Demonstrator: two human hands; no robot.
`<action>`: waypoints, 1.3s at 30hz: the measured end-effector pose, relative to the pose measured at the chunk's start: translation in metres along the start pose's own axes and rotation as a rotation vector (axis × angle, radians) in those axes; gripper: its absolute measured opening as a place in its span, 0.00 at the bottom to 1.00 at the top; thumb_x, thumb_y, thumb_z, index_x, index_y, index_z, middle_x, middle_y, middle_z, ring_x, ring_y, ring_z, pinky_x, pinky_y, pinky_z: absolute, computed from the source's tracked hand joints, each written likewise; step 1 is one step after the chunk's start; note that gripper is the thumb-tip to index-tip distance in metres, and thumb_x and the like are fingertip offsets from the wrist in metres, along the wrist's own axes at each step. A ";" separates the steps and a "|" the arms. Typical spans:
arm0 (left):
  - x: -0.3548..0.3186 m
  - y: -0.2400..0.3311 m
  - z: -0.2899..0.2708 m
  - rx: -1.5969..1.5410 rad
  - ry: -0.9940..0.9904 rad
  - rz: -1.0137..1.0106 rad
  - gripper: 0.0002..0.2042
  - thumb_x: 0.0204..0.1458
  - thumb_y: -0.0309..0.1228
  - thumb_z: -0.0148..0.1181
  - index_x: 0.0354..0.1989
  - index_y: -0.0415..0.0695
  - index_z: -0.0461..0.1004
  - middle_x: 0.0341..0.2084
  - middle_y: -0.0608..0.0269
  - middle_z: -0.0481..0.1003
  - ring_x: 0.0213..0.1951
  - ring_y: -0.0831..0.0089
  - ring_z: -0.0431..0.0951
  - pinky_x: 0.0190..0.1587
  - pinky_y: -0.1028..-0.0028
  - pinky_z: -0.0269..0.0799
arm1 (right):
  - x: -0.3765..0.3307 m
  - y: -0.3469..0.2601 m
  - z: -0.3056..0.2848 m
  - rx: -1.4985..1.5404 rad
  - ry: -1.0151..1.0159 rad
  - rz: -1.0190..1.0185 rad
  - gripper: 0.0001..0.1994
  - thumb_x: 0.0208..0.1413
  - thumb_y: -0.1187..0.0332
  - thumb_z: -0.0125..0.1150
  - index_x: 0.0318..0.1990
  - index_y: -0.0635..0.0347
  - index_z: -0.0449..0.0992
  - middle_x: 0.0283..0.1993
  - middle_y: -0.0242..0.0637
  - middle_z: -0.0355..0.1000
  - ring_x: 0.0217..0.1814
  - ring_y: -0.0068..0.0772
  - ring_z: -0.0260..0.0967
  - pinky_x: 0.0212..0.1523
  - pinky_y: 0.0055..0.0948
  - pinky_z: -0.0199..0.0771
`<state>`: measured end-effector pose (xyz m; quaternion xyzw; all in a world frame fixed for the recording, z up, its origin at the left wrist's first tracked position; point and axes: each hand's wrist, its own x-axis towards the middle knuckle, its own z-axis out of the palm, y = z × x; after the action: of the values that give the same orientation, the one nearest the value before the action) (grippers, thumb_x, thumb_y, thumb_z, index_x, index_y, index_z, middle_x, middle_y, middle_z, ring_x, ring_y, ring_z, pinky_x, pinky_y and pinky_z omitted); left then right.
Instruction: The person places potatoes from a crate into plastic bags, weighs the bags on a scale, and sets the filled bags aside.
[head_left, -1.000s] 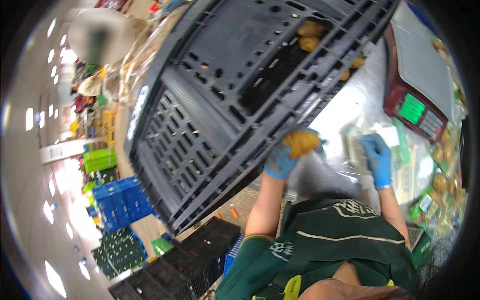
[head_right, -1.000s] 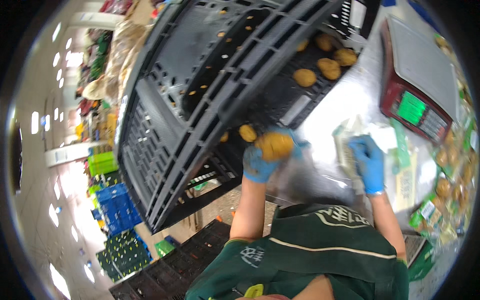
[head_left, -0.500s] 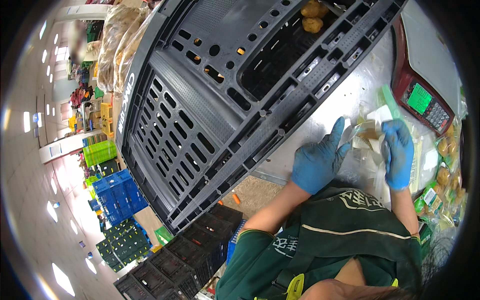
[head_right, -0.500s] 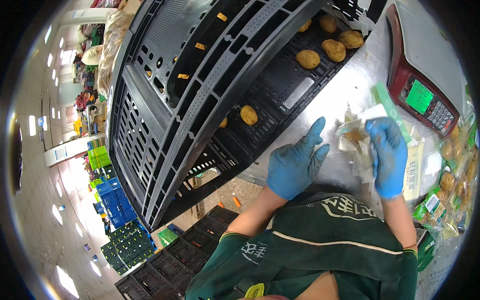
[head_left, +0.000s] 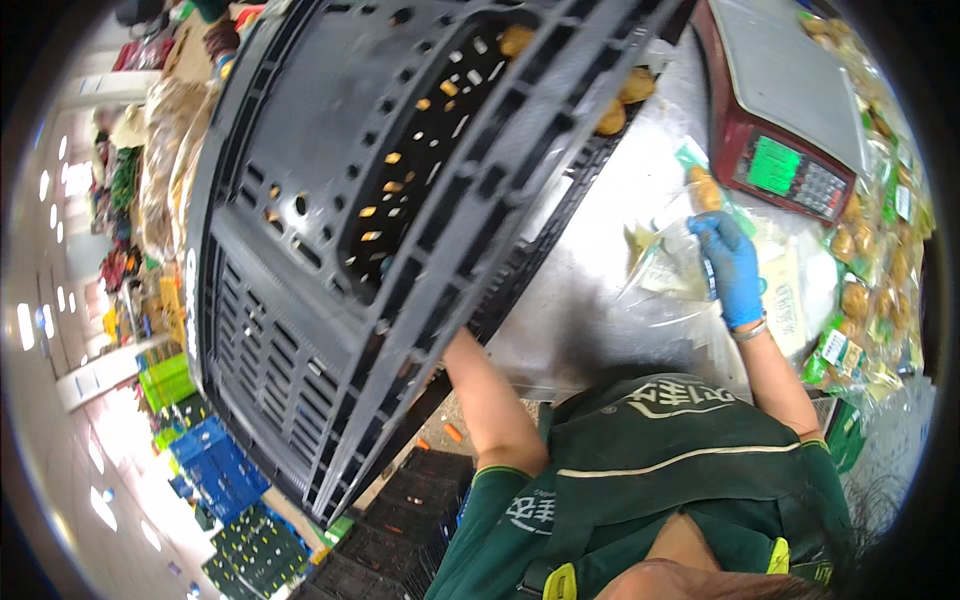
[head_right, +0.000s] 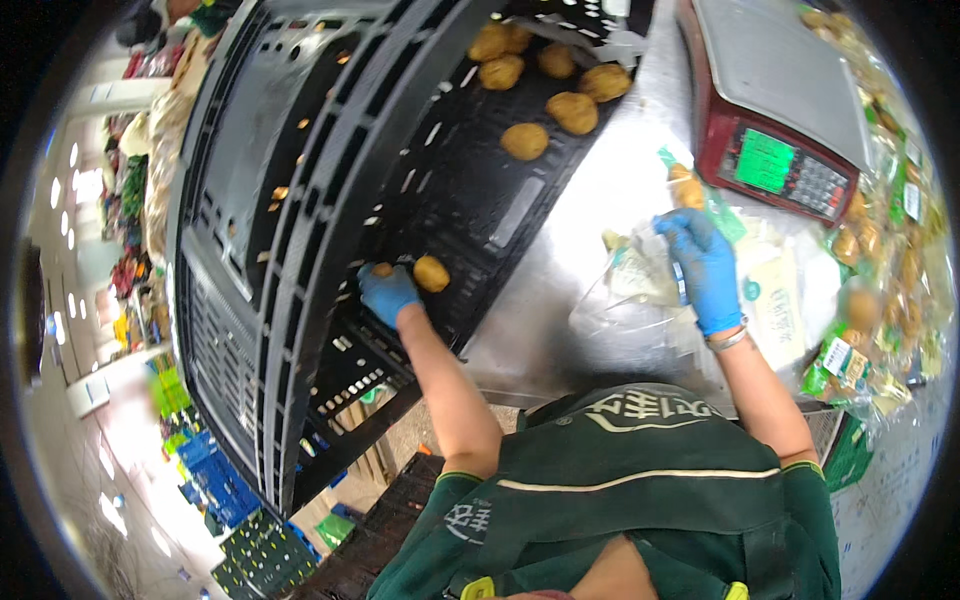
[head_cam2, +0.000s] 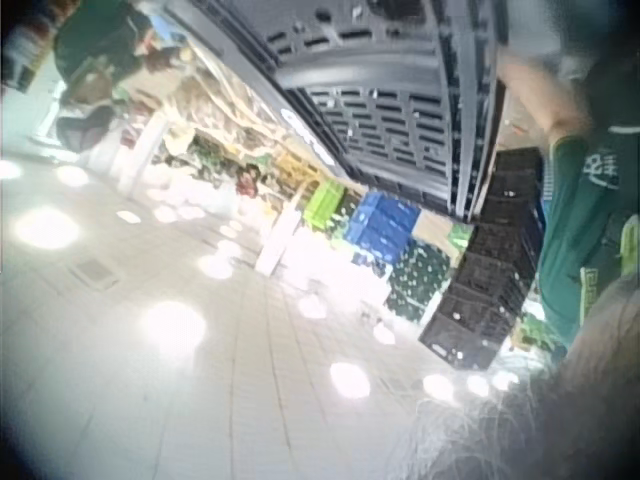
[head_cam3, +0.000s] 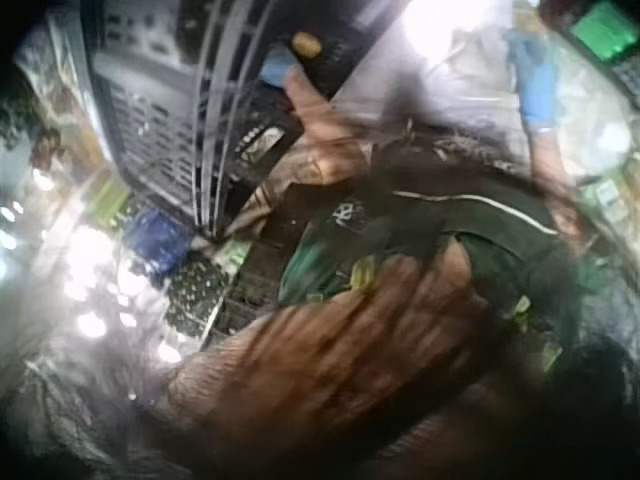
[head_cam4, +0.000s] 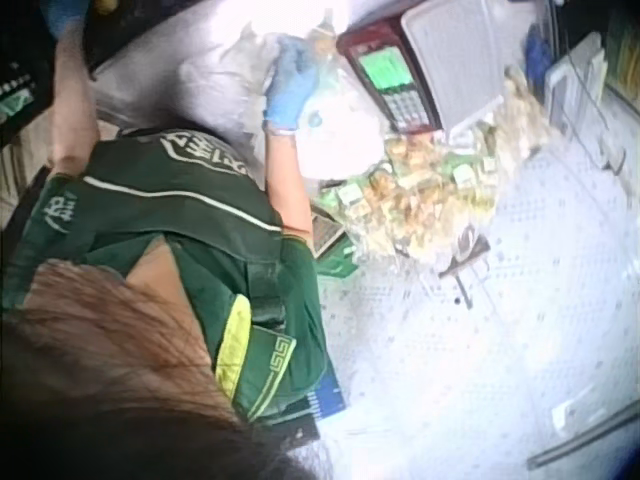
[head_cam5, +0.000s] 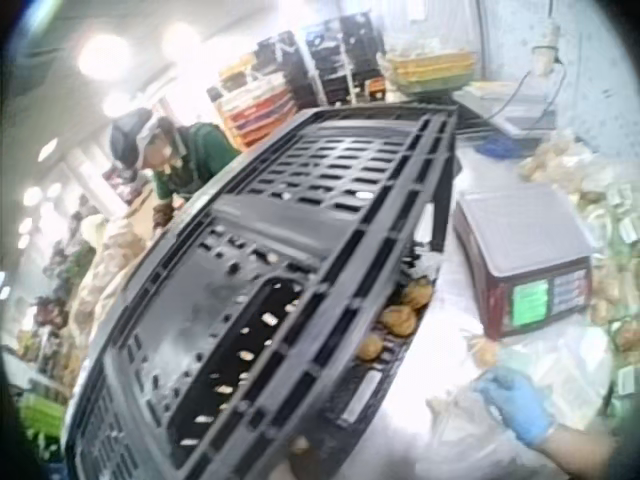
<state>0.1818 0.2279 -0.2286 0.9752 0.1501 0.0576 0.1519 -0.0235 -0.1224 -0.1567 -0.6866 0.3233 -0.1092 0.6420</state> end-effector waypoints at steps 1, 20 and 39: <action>0.012 -0.033 0.021 -0.435 0.003 0.034 0.22 0.42 0.24 0.64 0.48 0.36 0.68 0.44 0.47 0.72 0.43 0.57 0.75 0.49 0.62 0.72 | -0.005 0.000 0.002 0.047 -0.021 -0.034 0.06 0.60 0.70 0.56 0.41 0.62 0.76 0.31 0.25 0.70 0.26 0.12 0.58 0.27 0.17 0.62; -0.102 0.230 -0.051 -0.640 -0.745 0.358 0.15 0.55 0.27 0.56 0.52 0.38 0.73 0.43 0.54 0.77 0.43 0.69 0.77 0.46 0.68 0.72 | -0.019 -0.061 -0.038 0.508 0.084 0.135 0.07 0.60 0.72 0.56 0.42 0.65 0.75 0.34 0.32 0.75 0.37 0.17 0.70 0.42 0.17 0.70; -0.070 0.262 0.005 -1.639 -1.958 -0.095 0.42 0.50 0.53 0.56 0.66 0.38 0.50 0.53 0.41 0.68 0.19 0.61 0.75 0.15 0.63 0.73 | -0.009 -0.019 -0.006 0.280 -0.004 0.288 0.08 0.56 0.69 0.61 0.39 0.64 0.79 0.32 0.34 0.76 0.34 0.19 0.69 0.38 0.23 0.71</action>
<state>0.1880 -0.0331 -0.1559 0.2254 -0.0687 -0.6119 0.7550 -0.0277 -0.1227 -0.1355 -0.5376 0.3986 -0.0585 0.7408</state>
